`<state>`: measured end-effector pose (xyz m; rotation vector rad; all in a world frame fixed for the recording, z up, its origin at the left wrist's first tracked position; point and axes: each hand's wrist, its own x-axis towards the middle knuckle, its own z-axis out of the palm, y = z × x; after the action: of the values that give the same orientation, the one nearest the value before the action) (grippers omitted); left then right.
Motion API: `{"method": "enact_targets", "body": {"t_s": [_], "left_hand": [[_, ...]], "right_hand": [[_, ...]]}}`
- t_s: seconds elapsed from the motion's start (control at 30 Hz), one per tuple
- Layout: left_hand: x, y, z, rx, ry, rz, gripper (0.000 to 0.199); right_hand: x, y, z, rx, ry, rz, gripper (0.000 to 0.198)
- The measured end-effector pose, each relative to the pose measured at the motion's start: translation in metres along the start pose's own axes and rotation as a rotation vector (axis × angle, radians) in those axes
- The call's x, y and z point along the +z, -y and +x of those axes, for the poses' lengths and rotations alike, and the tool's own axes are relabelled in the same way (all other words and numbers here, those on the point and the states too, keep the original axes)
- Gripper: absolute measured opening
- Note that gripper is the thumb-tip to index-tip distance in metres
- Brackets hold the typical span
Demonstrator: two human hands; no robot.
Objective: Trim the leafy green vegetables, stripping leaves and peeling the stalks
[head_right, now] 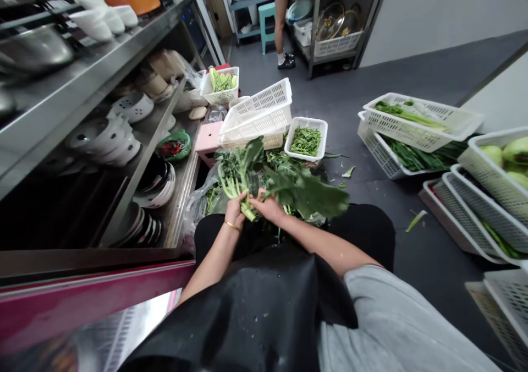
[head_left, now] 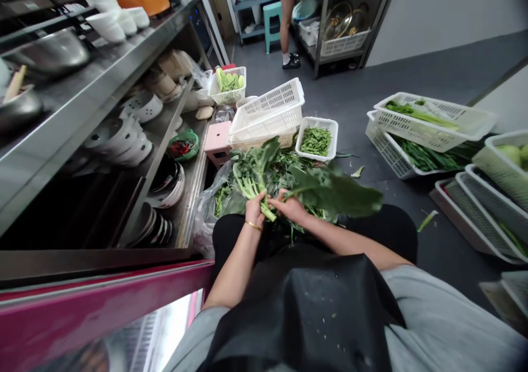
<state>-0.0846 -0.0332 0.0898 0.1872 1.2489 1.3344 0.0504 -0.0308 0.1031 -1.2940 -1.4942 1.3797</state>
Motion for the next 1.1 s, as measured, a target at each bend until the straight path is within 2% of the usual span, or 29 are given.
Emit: {"method": "enact_targets", "body": {"t_s": [0.07, 0.1, 0.17, 0.23, 0.3, 0.4, 0.47, 0.53, 0.6, 0.67, 0.73, 0.8, 0.87, 0.93, 1.0, 1.03, 1.1], "left_hand": [[-0.009, -0.004, 0.005, 0.097, -0.110, 0.004, 0.018], [-0.014, -0.005, 0.006, 0.144, -0.123, 0.012, 0.020], [-0.021, -0.004, 0.000, 0.212, -0.094, 0.034, 0.026], [-0.023, 0.002, -0.010, 0.240, -0.047, 0.060, 0.031], [-0.018, 0.011, -0.021, 0.252, -0.003, 0.088, 0.032], [-0.004, 0.022, -0.035, 0.244, 0.074, 0.143, 0.030], [0.002, 0.025, -0.038, 0.182, 0.117, 0.150, 0.029], [0.003, 0.023, -0.036, 0.080, 0.147, 0.103, 0.027], [0.001, 0.016, -0.030, -0.049, 0.156, 0.042, 0.023], [-0.005, 0.006, -0.024, -0.142, 0.152, -0.017, 0.019], [-0.013, -0.006, -0.020, -0.182, 0.177, -0.076, 0.016], [-0.021, -0.015, -0.021, -0.181, 0.248, -0.117, 0.014], [-0.025, -0.019, -0.027, -0.203, 0.335, -0.097, 0.014], [-0.025, -0.018, -0.036, -0.246, 0.394, -0.039, 0.015], [-0.019, -0.013, -0.044, -0.286, 0.426, -0.004, 0.015], [-0.015, -0.010, -0.047, -0.302, 0.430, -0.002, 0.015], [-0.007, -0.005, -0.048, -0.305, 0.416, -0.017, 0.014]], "right_hand": [[-0.012, -0.019, -0.014, 0.107, 0.056, 0.059, 0.026], [-0.023, -0.027, -0.015, 0.167, 0.083, 0.030, 0.027], [-0.052, -0.038, -0.008, 0.264, 0.152, -0.111, 0.033], [-0.077, -0.038, 0.010, 0.274, 0.200, -0.257, 0.040], [-0.085, -0.025, 0.031, 0.246, 0.197, -0.301, 0.042], [-0.063, 0.013, 0.055, 0.141, 0.167, -0.319, 0.040], [-0.038, 0.037, 0.055, -0.011, 0.075, -0.486, 0.034], [-0.017, 0.047, 0.039, -0.186, 0.027, -0.718, 0.018], [-0.007, 0.042, 0.012, -0.336, 0.105, -0.834, 0.010], [-0.012, 0.025, -0.014, -0.375, 0.208, -0.807, 0.010], [-0.031, 0.007, -0.023, -0.238, 0.203, -0.745, 0.011], [-0.054, -0.003, -0.012, -0.029, 0.162, -0.673, 0.019], [-0.071, 0.000, 0.011, 0.075, 0.150, -0.585, 0.031], [-0.073, 0.017, 0.035, 0.037, 0.187, -0.408, 0.036], [-0.061, 0.039, 0.051, -0.057, 0.235, -0.217, 0.035], [-0.052, 0.049, 0.054, -0.111, 0.225, -0.170, 0.035], [-0.033, 0.059, 0.045, -0.199, 0.106, -0.248, 0.031]]}}
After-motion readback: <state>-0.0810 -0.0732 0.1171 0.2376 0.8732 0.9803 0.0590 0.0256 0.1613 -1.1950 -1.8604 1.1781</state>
